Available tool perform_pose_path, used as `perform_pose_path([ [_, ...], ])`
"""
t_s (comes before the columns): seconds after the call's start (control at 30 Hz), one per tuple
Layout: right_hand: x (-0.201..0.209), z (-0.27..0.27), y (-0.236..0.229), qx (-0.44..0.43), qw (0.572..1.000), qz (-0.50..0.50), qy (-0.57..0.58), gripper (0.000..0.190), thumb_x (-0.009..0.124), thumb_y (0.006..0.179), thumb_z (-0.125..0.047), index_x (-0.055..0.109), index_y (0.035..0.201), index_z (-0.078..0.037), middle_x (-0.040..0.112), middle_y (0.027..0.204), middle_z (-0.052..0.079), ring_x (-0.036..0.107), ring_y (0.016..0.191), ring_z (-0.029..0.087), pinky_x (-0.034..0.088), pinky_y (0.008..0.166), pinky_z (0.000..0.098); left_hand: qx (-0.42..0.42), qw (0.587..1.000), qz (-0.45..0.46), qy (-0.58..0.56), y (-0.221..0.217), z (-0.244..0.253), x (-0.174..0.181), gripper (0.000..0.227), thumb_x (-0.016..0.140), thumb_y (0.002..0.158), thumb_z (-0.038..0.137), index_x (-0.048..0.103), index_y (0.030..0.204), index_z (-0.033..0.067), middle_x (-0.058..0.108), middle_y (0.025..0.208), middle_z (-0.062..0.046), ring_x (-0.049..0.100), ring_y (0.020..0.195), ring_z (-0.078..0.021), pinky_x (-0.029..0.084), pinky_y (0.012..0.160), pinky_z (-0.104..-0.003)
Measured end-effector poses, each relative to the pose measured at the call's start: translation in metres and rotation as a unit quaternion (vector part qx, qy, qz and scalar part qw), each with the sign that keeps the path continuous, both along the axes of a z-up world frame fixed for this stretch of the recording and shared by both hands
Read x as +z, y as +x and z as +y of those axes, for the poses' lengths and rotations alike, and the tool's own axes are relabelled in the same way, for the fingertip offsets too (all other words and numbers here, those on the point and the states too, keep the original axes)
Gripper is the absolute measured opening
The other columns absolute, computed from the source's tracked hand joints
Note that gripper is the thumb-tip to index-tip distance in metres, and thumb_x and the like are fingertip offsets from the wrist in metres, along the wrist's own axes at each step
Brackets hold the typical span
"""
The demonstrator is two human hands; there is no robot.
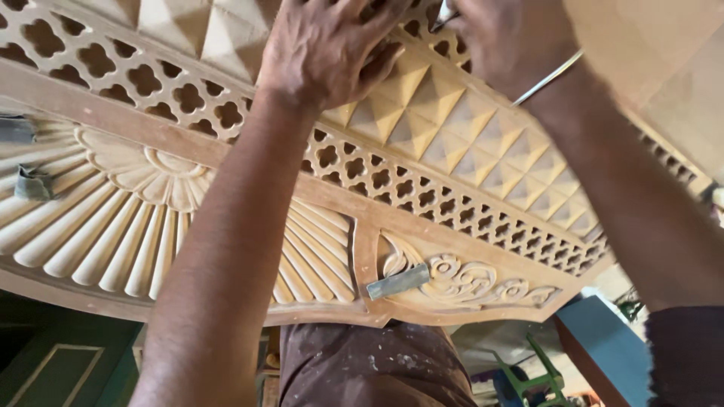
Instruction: The person sands a large, intricately carved wooden panel using a sanding block. They systematically rub the block over the raised geometric patterns and lattice work, moving across different sections of the panel.
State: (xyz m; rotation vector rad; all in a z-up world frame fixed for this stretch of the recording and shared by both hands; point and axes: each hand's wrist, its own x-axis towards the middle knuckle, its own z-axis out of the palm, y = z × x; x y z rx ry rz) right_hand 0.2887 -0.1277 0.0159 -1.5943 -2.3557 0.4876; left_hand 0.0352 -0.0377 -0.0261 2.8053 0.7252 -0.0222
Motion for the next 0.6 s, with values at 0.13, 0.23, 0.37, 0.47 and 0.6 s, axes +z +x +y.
perform_pose_path([
  [0.13, -0.023, -0.006, -0.001, -0.029, 0.997, -0.018, 0.068, 0.016, 0.063, 0.100, 0.004, 0.061, 0.115, 0.004, 0.063, 0.093, 0.015, 0.063, 0.086, 0.031, 0.051, 0.075, 0.0410, 0.013, 1.000, 0.006, -0.019, -0.003, -0.001, -0.001, 0.060, 0.056, 0.106, 0.063, 0.040, 0.157, 0.0363, 0.043, 0.147, -0.012, 0.050, 0.126, -0.0312, 0.046, 0.093, -0.054],
  [0.23, -0.035, -0.010, -0.005, -0.051, 0.993, -0.030, 0.099, 0.016, 0.063, 0.099, 0.004, 0.062, 0.115, 0.003, 0.063, 0.093, 0.015, 0.062, 0.086, 0.032, 0.051, 0.075, 0.0420, 0.003, 1.000, -0.010, 0.002, -0.001, -0.002, -0.002, 0.061, 0.056, 0.106, 0.064, 0.042, 0.156, 0.0335, 0.043, 0.147, -0.012, 0.050, 0.127, -0.0302, 0.046, 0.095, -0.055],
  [0.37, -0.028, -0.006, -0.013, -0.066, 0.989, -0.038, 0.124, 0.016, 0.066, 0.099, 0.003, 0.064, 0.114, -0.001, 0.063, 0.094, 0.015, 0.062, 0.086, 0.032, 0.051, 0.076, 0.0443, -0.004, 0.998, -0.060, 0.026, -0.006, 0.001, -0.002, 0.066, 0.056, 0.106, 0.071, 0.041, 0.158, 0.0343, 0.041, 0.152, -0.011, 0.047, 0.133, -0.0314, 0.044, 0.102, -0.054],
  [0.47, -0.010, -0.008, -0.008, -0.063, 0.989, -0.014, 0.134, 0.022, 0.066, 0.094, 0.005, 0.063, 0.115, 0.004, 0.063, 0.099, 0.016, 0.063, 0.088, 0.036, 0.052, 0.077, 0.0441, 0.005, 0.999, -0.024, -0.048, -0.001, 0.002, -0.002, 0.066, 0.054, 0.108, 0.071, 0.038, 0.161, 0.0351, 0.038, 0.155, -0.014, 0.044, 0.136, -0.0344, 0.042, 0.102, -0.060],
  [0.6, -0.006, -0.001, -0.019, -0.064, 0.993, -0.066, 0.080, 0.010, 0.064, 0.100, 0.003, 0.063, 0.108, -0.001, 0.062, 0.094, 0.014, 0.063, 0.084, 0.031, 0.051, 0.073, 0.0426, -0.015, 0.993, -0.053, 0.104, -0.001, 0.007, 0.000, 0.073, 0.051, 0.098, 0.076, 0.038, 0.157, 0.0361, 0.039, 0.154, -0.011, 0.042, 0.135, -0.0342, 0.040, 0.102, -0.061],
])
